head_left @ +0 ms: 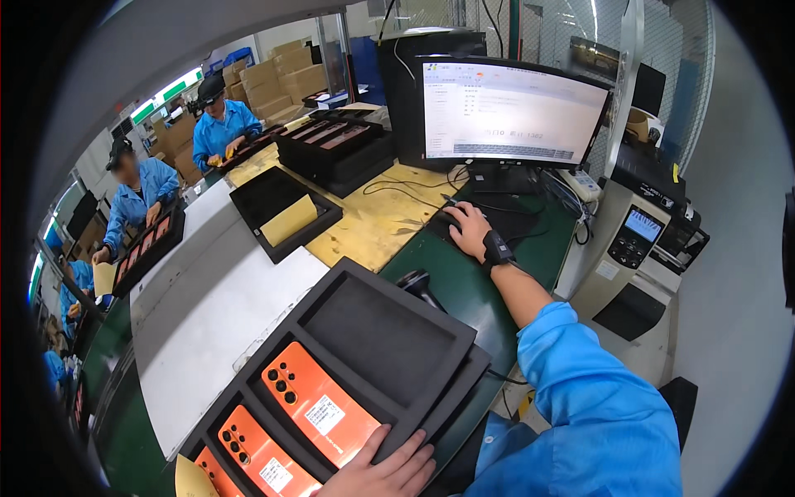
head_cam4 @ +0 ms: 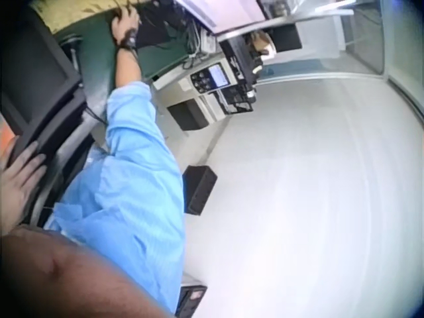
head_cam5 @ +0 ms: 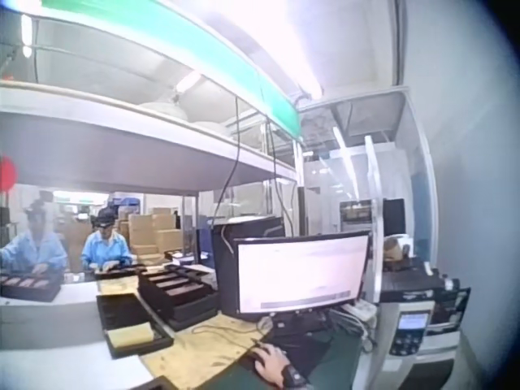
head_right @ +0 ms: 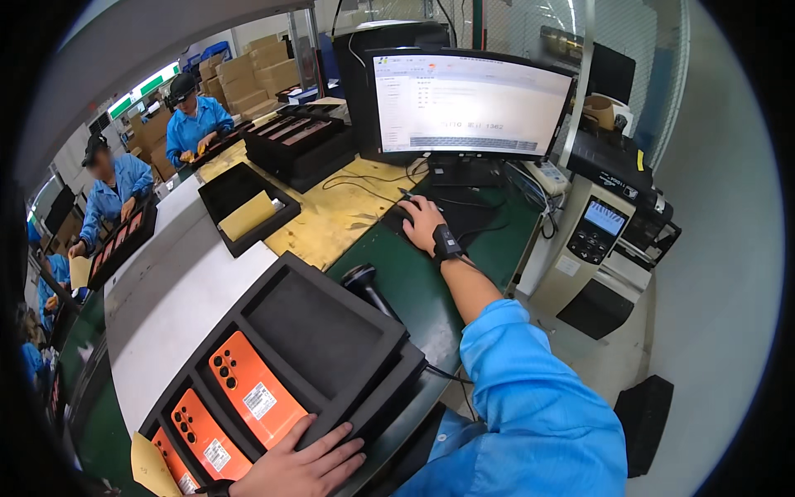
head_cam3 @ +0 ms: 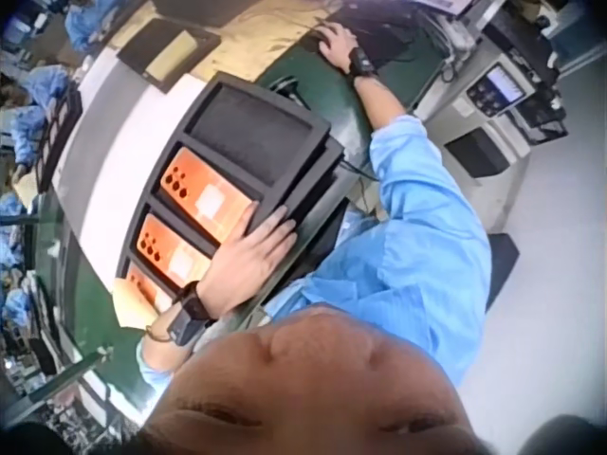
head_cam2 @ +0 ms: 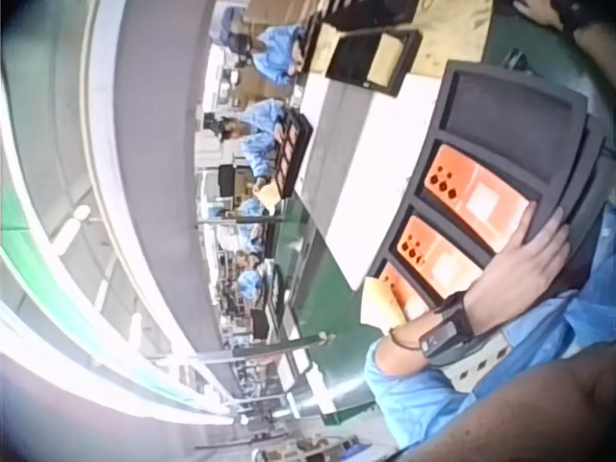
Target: Scanning barcodes on mobile phones using a handheld scanner and applying identification labels to the devices.
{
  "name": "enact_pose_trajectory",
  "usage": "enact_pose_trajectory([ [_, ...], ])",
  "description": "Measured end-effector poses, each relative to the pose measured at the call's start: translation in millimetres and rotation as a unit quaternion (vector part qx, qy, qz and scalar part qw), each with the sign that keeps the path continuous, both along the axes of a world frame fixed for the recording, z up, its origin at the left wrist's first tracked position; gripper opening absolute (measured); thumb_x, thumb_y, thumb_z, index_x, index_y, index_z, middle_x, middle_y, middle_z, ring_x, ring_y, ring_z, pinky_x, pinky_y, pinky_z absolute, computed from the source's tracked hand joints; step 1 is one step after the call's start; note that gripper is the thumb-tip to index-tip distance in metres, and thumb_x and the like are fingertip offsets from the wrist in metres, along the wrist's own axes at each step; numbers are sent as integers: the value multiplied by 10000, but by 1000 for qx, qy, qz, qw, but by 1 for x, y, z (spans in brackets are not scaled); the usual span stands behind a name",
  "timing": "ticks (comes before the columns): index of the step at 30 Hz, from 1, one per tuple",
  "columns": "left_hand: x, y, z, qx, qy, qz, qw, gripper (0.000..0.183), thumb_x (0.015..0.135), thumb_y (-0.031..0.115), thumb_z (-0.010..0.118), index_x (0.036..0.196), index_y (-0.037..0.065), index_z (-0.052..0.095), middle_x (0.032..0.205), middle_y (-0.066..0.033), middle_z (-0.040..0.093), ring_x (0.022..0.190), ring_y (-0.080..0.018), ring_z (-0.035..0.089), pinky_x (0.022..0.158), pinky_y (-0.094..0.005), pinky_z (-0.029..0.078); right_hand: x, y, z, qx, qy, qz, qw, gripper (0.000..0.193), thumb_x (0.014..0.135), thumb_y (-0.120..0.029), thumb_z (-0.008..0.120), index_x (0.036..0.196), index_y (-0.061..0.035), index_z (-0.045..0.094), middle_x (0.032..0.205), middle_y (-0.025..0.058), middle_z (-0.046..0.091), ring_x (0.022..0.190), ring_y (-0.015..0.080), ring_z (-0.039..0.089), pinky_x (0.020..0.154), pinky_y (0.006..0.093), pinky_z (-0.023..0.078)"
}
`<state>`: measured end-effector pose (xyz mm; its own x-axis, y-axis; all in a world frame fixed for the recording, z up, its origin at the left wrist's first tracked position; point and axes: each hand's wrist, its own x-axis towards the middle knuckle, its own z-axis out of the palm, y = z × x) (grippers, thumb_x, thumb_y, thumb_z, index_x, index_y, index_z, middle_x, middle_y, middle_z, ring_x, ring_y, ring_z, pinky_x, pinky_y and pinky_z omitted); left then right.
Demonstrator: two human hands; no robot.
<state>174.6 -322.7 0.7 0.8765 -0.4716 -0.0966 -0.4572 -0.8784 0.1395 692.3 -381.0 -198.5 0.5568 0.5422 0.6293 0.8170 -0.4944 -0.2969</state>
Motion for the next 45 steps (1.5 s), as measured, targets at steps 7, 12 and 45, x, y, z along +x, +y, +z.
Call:
enact_pose_trajectory([
  [7, -2, 2, -5, 82, 6, -15, 996, 431, 967, 227, 455, 1345, 69, 586, 1454, -87, 538, 1477, -251, 365, 1223, -568, 204, 1, 9, -4, 1, -1, 2, 1000, 447, 842, -195, 667, 1286, -178, 622, 1315, 140, 539, 1179, 378, 542, 1009, 480, 473],
  [12, -4, 4, -6, 116, 18, -19, 993, 426, 991, 268, 463, 1371, 118, 582, 1464, -36, 535, 1482, -227, 362, 1215, -569, 231, 0, 9, -3, 6, 6, 6, 1000, 437, 843, -201, 665, 1278, -177, 625, 1313, 140, 540, 1177, 379, 542, 1013, 483, 469],
  [45, -34, -20, -14, 229, -111, 8, 967, 351, 914, 254, 572, 1198, 104, 713, 1356, -62, 601, 1428, -283, 409, 1198, -629, 238, -225, -102, 201, 227, 666, 301, 644, 498, 987, -231, 551, 1416, 5, 466, 1046, 57, 618, 750, 122, 547, 627, 287, 475],
])
